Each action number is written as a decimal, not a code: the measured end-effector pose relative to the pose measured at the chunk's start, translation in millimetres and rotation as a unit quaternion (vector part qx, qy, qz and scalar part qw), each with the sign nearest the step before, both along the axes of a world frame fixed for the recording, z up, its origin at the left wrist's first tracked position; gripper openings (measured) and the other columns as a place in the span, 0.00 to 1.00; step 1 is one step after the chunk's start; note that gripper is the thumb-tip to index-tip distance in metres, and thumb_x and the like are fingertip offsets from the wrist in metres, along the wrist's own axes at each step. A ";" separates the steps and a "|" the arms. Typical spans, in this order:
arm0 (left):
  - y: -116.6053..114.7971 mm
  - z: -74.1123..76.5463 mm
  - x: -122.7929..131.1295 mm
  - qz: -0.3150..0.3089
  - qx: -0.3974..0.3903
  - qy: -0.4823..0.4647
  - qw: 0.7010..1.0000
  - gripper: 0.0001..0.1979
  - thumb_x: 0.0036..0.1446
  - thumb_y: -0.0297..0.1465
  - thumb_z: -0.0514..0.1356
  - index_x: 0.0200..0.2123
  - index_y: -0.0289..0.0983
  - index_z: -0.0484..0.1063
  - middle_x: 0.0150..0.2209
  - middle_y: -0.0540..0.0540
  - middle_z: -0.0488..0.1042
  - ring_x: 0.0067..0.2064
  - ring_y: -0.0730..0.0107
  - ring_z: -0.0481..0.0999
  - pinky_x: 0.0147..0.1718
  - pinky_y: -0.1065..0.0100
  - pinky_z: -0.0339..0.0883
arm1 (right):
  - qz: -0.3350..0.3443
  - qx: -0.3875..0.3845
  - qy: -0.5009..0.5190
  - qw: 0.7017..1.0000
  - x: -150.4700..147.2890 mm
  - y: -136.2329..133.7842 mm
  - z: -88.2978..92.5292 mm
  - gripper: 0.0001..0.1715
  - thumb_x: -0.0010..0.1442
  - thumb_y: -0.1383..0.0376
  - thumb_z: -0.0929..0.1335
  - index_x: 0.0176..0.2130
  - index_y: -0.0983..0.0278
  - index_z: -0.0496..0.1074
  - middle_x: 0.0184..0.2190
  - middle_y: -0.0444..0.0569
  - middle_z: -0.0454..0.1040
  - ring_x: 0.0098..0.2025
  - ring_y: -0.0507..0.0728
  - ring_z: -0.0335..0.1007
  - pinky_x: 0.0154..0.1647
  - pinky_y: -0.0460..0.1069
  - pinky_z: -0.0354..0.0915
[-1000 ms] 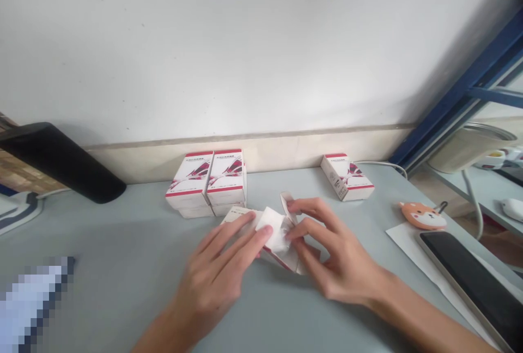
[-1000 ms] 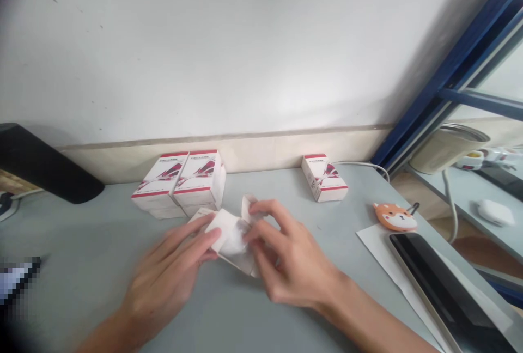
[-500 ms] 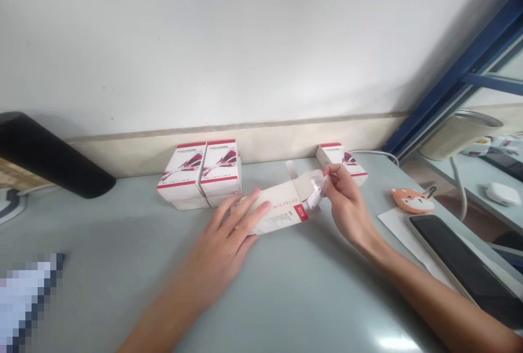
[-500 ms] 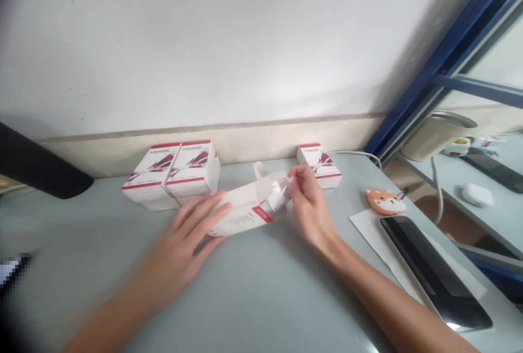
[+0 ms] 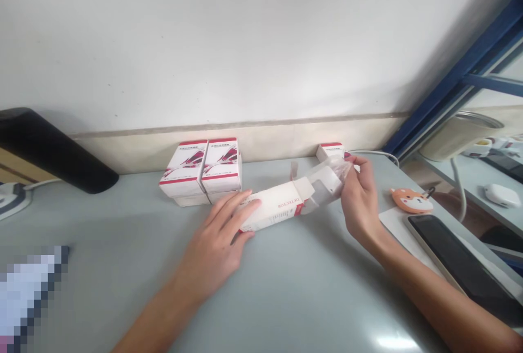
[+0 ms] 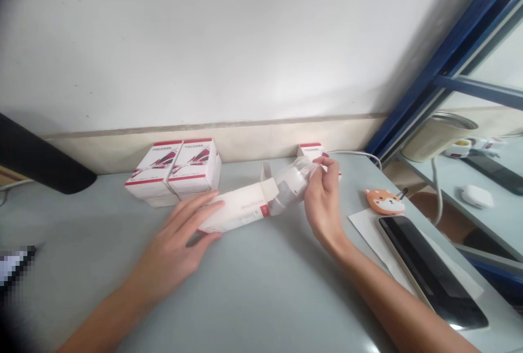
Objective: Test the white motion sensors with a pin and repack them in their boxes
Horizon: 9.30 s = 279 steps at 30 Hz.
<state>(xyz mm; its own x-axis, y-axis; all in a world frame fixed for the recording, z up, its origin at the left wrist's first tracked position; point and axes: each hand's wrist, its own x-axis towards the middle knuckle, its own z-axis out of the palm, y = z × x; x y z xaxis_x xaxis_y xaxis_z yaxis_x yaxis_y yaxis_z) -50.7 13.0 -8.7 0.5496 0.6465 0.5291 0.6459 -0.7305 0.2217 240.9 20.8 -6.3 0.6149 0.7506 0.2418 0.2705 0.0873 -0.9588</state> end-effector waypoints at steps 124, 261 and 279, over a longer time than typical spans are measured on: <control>-33.3 17.6 29.7 -0.144 -0.753 -0.362 0.531 0.28 0.74 0.46 0.44 0.54 0.31 0.73 0.42 0.33 0.80 0.29 0.64 0.75 0.29 0.64 0.58 | 0.093 0.130 0.213 0.964 18.6 -1.8 46.8 0.21 0.64 0.50 0.76 0.30 0.61 0.74 0.19 0.35 0.46 0.22 0.49 0.39 0.22 0.49 0.44; -21.2 15.5 12.7 -0.217 -0.677 -0.457 0.535 0.25 0.71 0.43 0.51 0.59 0.35 0.76 0.49 0.36 0.73 0.41 0.61 0.65 0.42 0.60 0.59 | 0.368 0.064 -0.163 0.913 -44.6 -50.9 7.1 0.27 0.76 0.64 0.62 0.70 0.53 0.66 0.58 0.49 0.80 0.53 0.57 0.79 0.54 0.53 0.74; -25.7 10.9 13.4 -0.286 -0.689 -0.395 0.536 0.36 0.64 0.61 0.55 0.56 0.36 0.77 0.46 0.39 0.74 0.37 0.65 0.66 0.40 0.60 0.58 | 0.300 0.247 -0.340 0.856 -35.9 -50.1 26.1 0.30 0.66 0.74 0.64 0.64 0.58 0.71 0.51 0.53 0.79 0.47 0.60 0.79 0.41 0.54 0.75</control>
